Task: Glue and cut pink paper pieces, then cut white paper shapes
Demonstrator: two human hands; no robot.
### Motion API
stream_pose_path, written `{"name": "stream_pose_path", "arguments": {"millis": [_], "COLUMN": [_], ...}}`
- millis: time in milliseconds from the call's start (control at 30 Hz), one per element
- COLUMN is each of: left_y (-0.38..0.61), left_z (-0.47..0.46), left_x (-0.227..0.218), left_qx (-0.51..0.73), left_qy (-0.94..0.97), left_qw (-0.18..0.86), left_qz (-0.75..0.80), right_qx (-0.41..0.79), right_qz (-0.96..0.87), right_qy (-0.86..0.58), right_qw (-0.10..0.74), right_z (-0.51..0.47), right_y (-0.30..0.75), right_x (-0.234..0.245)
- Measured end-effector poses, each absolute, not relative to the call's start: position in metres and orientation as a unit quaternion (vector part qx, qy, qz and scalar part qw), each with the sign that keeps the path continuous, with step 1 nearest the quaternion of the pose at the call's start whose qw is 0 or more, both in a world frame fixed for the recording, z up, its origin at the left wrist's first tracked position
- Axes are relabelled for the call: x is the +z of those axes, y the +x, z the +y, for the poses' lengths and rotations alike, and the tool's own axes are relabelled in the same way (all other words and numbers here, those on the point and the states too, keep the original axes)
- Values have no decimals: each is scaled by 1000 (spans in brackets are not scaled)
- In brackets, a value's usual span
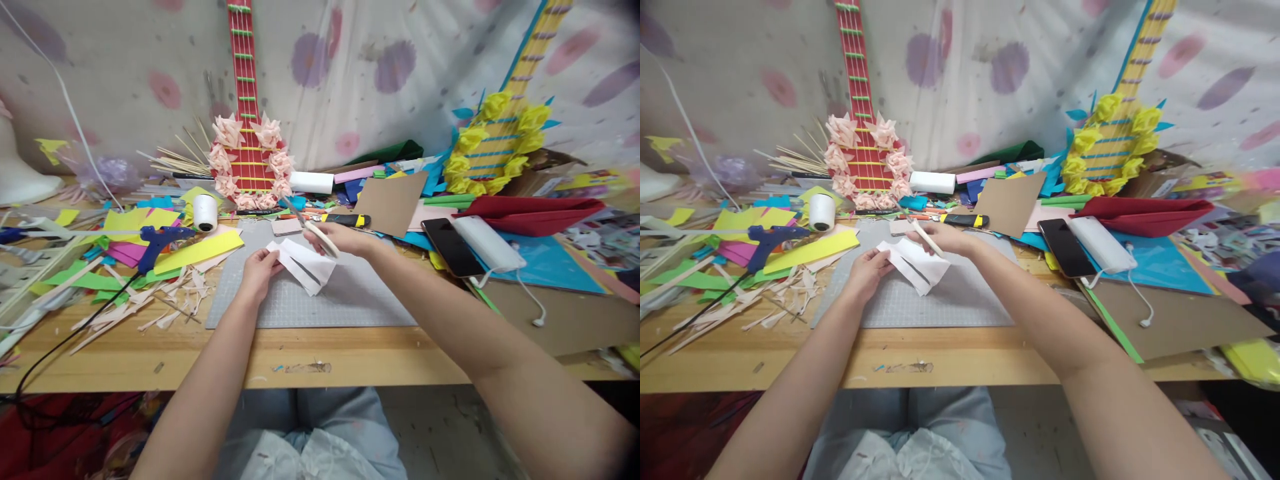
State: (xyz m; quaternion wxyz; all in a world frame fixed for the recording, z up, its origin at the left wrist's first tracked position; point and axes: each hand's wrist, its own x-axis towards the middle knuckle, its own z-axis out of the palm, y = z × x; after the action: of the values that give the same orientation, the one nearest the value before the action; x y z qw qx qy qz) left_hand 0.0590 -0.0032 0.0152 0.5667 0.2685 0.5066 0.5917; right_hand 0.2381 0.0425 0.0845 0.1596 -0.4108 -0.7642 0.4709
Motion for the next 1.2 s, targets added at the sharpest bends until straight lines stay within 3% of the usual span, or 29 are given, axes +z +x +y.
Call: {"name": "stream_pose_path", "arguments": {"millis": [133,267,567,1200], "left_y": [61,62,61,66], "left_z": [-2,-1,-2,-5], "left_x": [15,13,14,17], "left_qx": [609,628,638,663], "left_qy": [223,204,211,180], "left_qw": [596,602,599,580], "left_qz": [474,449,435,437], "right_qx": [553,561,540,584], "right_qz": [-743,-730,-721,-725], "right_qy": [-374,-376,-414,-355], "right_qw": [-42,-102,-130,-83], "right_z": [21,19,30,35], "right_y": [263,272,280,256], "right_x": [90,87,84,76]}}
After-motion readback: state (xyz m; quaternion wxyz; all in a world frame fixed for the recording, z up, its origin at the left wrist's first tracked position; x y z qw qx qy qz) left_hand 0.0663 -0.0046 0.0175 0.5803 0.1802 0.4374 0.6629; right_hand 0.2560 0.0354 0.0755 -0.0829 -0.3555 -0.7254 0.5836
